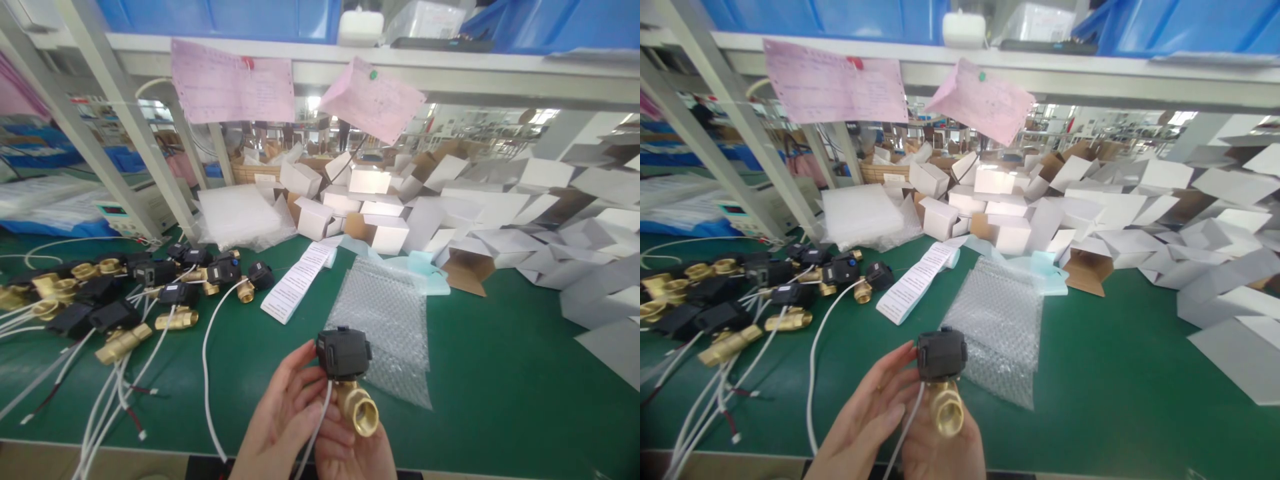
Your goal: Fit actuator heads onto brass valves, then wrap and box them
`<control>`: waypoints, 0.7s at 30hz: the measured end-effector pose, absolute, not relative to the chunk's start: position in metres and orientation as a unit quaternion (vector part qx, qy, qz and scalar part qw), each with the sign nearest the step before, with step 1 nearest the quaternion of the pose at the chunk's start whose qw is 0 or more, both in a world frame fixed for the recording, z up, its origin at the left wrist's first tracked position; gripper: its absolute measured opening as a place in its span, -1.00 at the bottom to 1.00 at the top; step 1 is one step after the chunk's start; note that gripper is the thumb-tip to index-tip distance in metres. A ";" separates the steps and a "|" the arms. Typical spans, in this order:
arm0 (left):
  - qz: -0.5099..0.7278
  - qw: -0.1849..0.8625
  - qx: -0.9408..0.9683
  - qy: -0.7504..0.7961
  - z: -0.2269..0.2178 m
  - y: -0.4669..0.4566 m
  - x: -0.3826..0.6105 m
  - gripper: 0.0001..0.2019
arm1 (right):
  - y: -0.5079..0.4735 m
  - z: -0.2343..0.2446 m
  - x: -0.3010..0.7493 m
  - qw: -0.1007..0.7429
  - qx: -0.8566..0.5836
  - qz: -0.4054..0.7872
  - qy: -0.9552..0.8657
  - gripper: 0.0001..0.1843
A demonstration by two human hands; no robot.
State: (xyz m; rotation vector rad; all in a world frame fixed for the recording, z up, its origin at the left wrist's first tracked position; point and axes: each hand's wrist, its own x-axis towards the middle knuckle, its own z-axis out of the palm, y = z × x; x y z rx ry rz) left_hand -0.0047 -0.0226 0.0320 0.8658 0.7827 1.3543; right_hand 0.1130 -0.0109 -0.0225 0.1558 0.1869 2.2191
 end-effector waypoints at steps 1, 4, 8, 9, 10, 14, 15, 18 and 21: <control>0.592 0.625 0.374 0.343 0.032 -0.023 -0.004 -0.57 | -0.011 -0.021 0.112 0.438 0.068 0.893 0.077 -0.68; 0.601 0.619 0.365 0.351 0.032 -0.023 -0.004 -0.58 | -0.012 -0.016 0.112 0.444 0.071 0.890 0.073 -0.70; 0.603 0.611 0.361 0.364 0.032 -0.022 -0.003 -0.58 | -0.014 -0.021 0.112 0.470 0.014 0.881 0.052 -0.68; 0.604 0.609 0.358 0.367 0.032 -0.022 -0.003 -0.59 | -0.015 -0.026 0.112 0.477 -0.010 0.878 0.046 -0.67; 0.607 0.607 0.356 0.370 0.031 -0.021 -0.003 -0.59 | -0.015 -0.033 0.112 0.484 -0.035 0.873 0.039 -0.65; 0.616 0.602 0.336 0.381 0.031 -0.020 -0.003 -0.60 | -0.018 -0.053 0.108 0.523 -0.105 0.846 0.007 -0.64; 0.615 0.604 0.326 0.388 0.031 -0.020 -0.003 -0.60 | -0.019 -0.053 0.107 0.533 -0.108 0.839 0.000 -0.64; 0.609 0.608 0.295 0.415 0.032 -0.019 -0.004 -0.57 | -0.020 -0.040 0.107 0.538 -0.100 0.837 0.000 -0.64; 0.607 0.608 0.273 0.433 0.032 -0.019 -0.005 -0.50 | -0.022 -0.017 0.109 0.534 -0.141 0.833 -0.007 -0.61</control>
